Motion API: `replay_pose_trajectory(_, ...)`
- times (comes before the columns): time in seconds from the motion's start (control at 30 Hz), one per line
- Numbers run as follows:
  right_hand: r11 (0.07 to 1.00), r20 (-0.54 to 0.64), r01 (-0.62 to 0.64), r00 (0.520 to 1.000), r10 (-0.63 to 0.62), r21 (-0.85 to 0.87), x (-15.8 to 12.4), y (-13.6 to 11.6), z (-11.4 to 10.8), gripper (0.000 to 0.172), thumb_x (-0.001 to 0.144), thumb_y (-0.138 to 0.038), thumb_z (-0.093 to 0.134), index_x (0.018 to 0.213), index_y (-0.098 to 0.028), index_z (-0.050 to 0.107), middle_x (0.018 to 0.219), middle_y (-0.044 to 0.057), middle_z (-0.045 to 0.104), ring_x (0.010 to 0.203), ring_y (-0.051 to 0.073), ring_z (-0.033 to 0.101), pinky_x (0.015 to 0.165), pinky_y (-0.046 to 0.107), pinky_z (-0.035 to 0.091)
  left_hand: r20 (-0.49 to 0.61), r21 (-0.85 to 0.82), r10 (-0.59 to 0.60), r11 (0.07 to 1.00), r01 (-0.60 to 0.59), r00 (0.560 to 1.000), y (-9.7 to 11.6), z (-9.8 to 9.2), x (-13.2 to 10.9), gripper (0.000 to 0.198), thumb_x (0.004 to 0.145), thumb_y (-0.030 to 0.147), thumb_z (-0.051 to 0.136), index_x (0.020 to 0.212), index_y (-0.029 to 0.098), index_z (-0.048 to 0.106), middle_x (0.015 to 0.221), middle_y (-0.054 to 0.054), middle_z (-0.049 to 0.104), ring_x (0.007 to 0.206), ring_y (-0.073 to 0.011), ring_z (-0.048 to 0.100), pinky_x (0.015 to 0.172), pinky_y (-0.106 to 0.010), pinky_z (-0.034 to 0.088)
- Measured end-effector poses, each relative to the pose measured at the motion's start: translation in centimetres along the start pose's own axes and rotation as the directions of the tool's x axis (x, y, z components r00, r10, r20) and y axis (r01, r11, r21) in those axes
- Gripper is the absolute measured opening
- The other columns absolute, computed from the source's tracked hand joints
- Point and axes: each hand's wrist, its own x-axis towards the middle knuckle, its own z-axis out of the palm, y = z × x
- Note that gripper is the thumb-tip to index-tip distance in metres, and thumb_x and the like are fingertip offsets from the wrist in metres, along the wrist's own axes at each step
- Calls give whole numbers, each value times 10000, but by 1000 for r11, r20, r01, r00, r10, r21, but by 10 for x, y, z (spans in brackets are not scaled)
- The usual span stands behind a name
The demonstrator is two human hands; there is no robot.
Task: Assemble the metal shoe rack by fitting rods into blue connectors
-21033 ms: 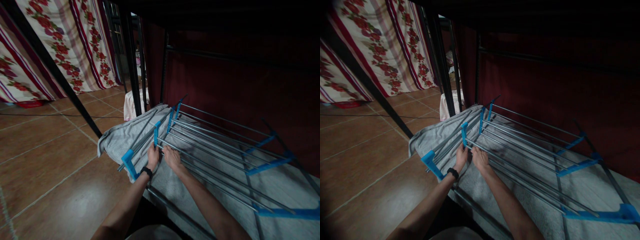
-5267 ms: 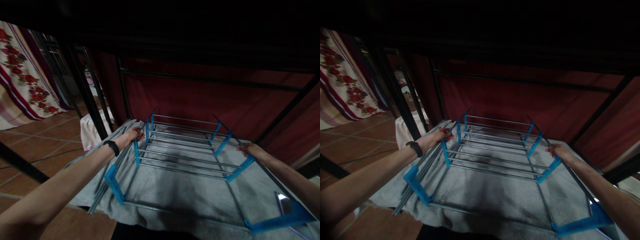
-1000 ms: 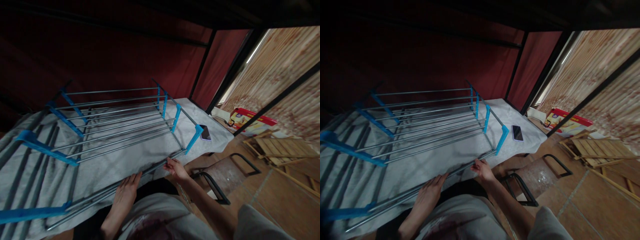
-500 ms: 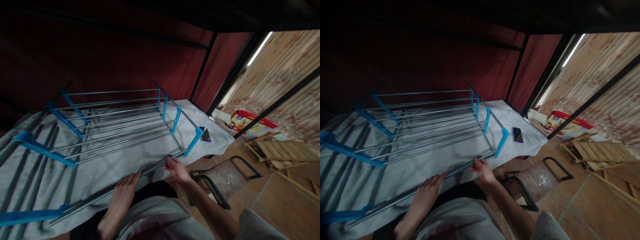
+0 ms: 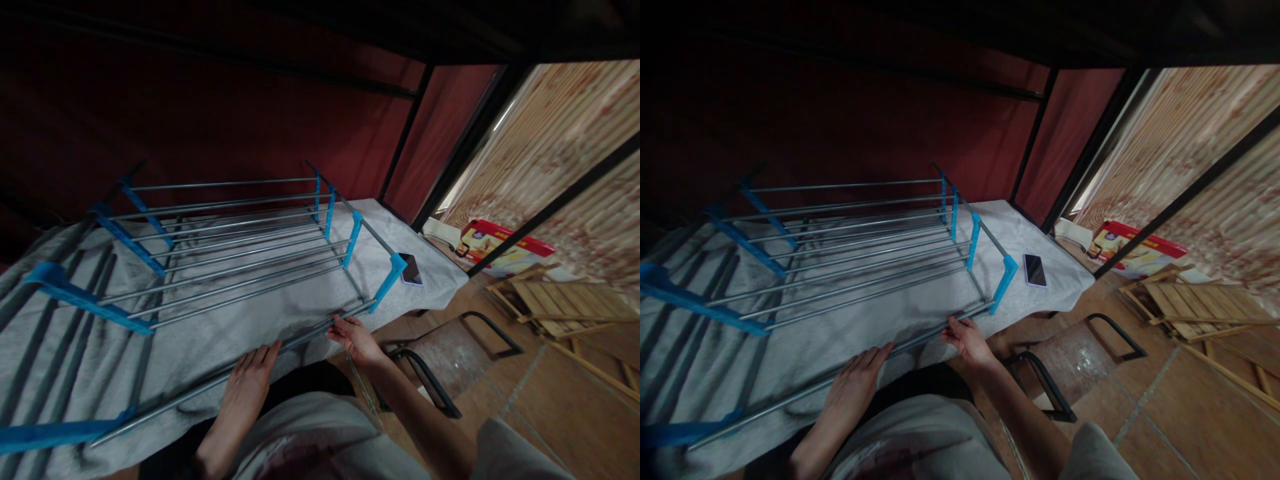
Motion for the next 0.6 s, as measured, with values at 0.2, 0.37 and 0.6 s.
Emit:
replay_pose_trajectory(0.2, 1000, 37, 2, 999, -1, -25, 1, 1, -3, 405, 577, -430, 879, 758, -151, 648, 660, -2, 644, 645, 138, 629, 682, 294, 529, -19, 21, 27, 999, -27, 999, 2, -3, 1, 642, 812, -47, 324, 1372, 193, 529, 1178, -105, 658, 1040, -221, 624, 955, -384, 459)
replay_pose_trajectory(0.37, 999, 38, 25, 999, -23, -45, 3, 4, -6, 447, 570, -471, 874, 773, -156, 629, 642, -2, 646, 624, 139, 623, 653, 289, 514, -46, 42, 11, 999, -9, 999, 5, -5, -1, 635, 815, -57, 320, 1363, 178, 539, 1184, -108, 654, 1049, -226, 619, 975, -400, 450)
replay_pose_trajectory(0.6, 995, 21, 53, 998, -51, -85, 5, 5, -2, 459, 589, -515, 849, 756, -176, 589, 647, -12, 644, 607, 127, 612, 624, 272, 498, -33, 14, 7, 1000, -7, 999, 5, -1, -3, 659, 808, -61, 315, 1396, 174, 499, 1171, -106, 656, 1029, -216, 627, 947, -372, 458)
